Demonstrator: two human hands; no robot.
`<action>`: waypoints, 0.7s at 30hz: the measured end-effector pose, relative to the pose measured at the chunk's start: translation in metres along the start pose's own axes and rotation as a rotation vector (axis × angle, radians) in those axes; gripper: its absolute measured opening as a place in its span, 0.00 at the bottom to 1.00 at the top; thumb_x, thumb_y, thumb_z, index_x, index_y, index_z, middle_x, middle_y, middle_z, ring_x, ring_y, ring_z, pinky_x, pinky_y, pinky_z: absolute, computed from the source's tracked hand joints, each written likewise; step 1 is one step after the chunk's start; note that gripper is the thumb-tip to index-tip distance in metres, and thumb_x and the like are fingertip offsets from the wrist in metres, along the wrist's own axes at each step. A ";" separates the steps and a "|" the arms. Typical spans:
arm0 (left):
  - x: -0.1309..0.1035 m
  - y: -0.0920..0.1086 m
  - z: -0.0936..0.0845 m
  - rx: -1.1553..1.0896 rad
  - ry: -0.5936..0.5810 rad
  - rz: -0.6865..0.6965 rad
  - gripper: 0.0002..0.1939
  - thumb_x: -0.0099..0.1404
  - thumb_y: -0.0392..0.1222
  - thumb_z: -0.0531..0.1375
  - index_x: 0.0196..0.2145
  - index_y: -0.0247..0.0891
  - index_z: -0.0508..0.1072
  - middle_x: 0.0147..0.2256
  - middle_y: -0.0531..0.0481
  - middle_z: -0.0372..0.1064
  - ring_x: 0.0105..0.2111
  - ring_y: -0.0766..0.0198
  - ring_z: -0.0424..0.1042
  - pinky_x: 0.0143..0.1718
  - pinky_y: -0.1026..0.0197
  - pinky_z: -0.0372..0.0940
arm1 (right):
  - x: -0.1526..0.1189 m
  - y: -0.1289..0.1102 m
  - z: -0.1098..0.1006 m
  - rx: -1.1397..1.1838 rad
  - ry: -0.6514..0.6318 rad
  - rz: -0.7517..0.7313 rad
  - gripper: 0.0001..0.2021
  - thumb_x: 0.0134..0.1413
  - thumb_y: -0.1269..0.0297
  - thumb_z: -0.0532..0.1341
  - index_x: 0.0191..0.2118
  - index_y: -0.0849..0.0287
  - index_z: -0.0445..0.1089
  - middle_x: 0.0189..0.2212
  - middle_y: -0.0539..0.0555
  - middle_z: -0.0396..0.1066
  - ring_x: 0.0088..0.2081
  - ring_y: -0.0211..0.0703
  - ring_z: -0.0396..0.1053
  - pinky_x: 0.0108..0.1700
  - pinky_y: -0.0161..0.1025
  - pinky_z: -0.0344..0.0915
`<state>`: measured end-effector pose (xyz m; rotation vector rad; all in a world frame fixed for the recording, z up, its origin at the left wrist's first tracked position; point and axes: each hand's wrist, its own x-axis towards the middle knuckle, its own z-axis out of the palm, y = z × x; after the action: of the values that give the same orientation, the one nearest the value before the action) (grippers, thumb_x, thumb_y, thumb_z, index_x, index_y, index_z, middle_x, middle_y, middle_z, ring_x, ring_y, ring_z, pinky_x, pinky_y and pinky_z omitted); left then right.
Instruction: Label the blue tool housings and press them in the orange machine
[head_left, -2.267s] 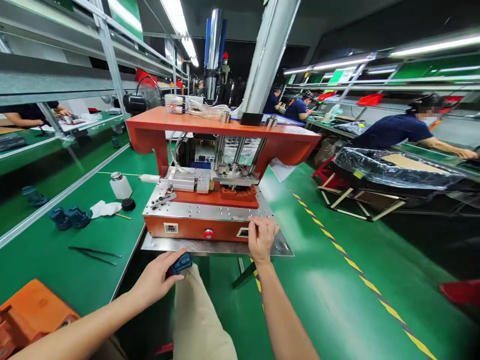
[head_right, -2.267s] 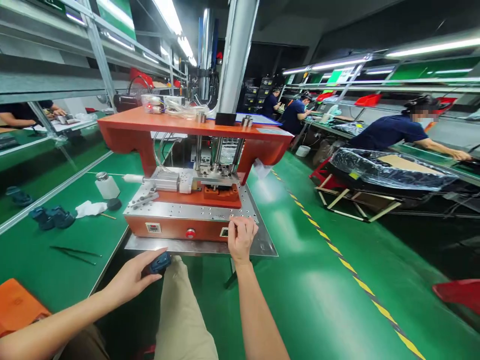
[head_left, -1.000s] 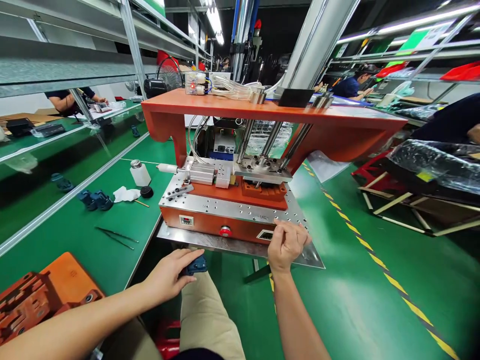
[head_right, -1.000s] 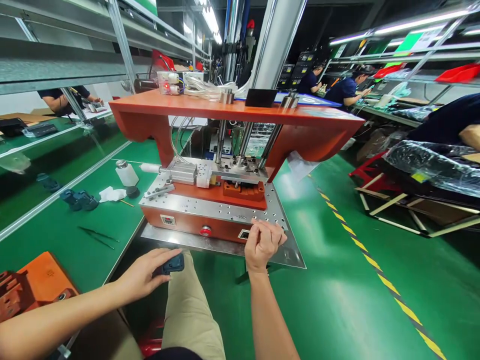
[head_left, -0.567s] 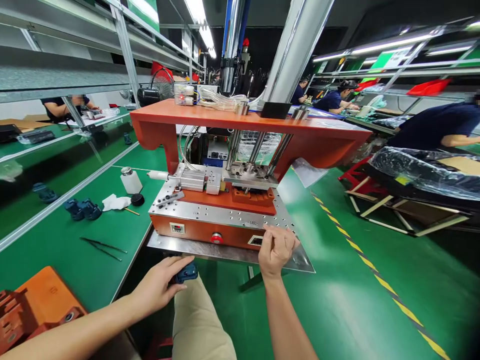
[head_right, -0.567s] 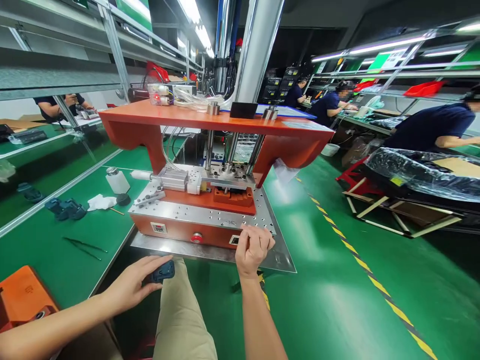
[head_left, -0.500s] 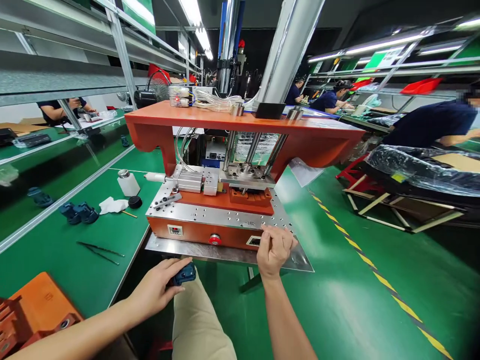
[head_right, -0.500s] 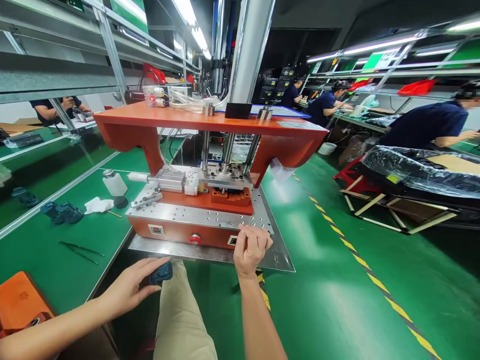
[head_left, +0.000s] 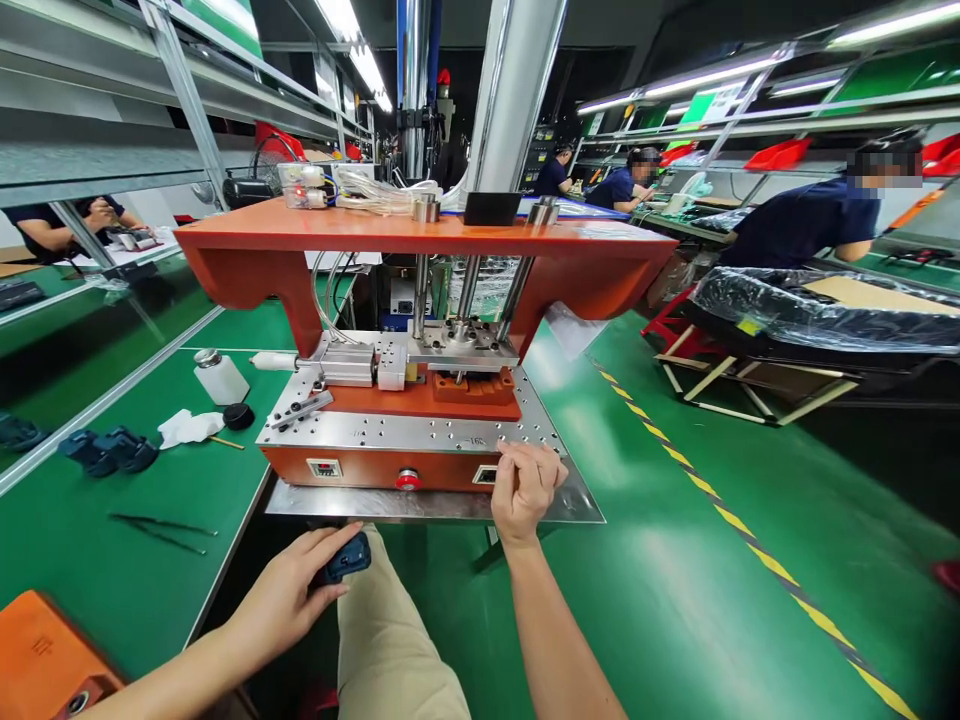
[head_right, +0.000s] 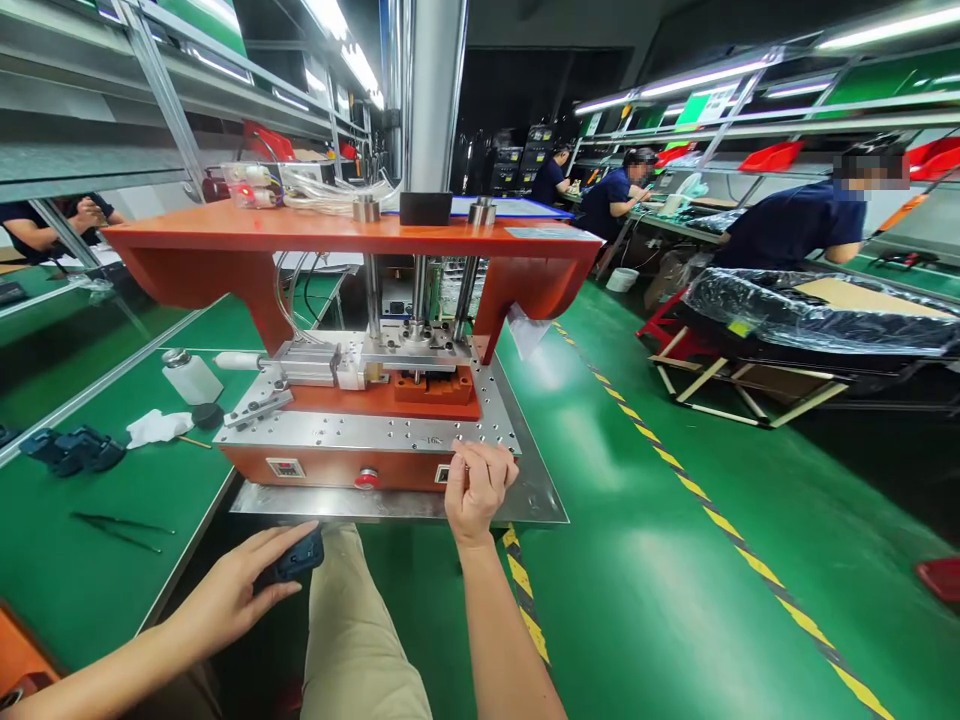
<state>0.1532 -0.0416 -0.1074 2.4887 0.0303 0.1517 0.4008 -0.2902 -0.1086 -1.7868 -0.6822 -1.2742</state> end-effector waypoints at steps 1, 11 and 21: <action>0.000 0.001 -0.001 -0.002 -0.005 -0.005 0.32 0.66 0.41 0.62 0.66 0.55 0.63 0.57 0.46 0.72 0.54 0.52 0.73 0.57 0.50 0.69 | -0.001 0.000 0.000 -0.002 0.001 0.003 0.09 0.64 0.70 0.58 0.45 0.54 0.73 0.39 0.54 0.72 0.42 0.46 0.71 0.57 0.55 0.61; 0.000 0.007 -0.003 0.000 0.003 -0.029 0.33 0.65 0.38 0.62 0.66 0.56 0.63 0.56 0.46 0.72 0.54 0.53 0.73 0.57 0.49 0.69 | -0.004 0.002 0.003 -0.033 0.000 0.016 0.08 0.65 0.68 0.57 0.44 0.55 0.74 0.39 0.56 0.73 0.42 0.48 0.71 0.56 0.55 0.61; -0.001 -0.007 -0.010 0.003 0.150 0.023 0.27 0.65 0.47 0.64 0.61 0.48 0.66 0.55 0.47 0.75 0.53 0.53 0.76 0.55 0.56 0.71 | 0.052 0.007 -0.013 0.018 -0.274 -0.003 0.05 0.66 0.66 0.59 0.40 0.55 0.73 0.35 0.53 0.74 0.40 0.47 0.70 0.47 0.47 0.64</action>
<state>0.1508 -0.0300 -0.1037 2.4767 0.0645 0.3483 0.4180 -0.3064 -0.0597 -1.9659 -0.8446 -1.0301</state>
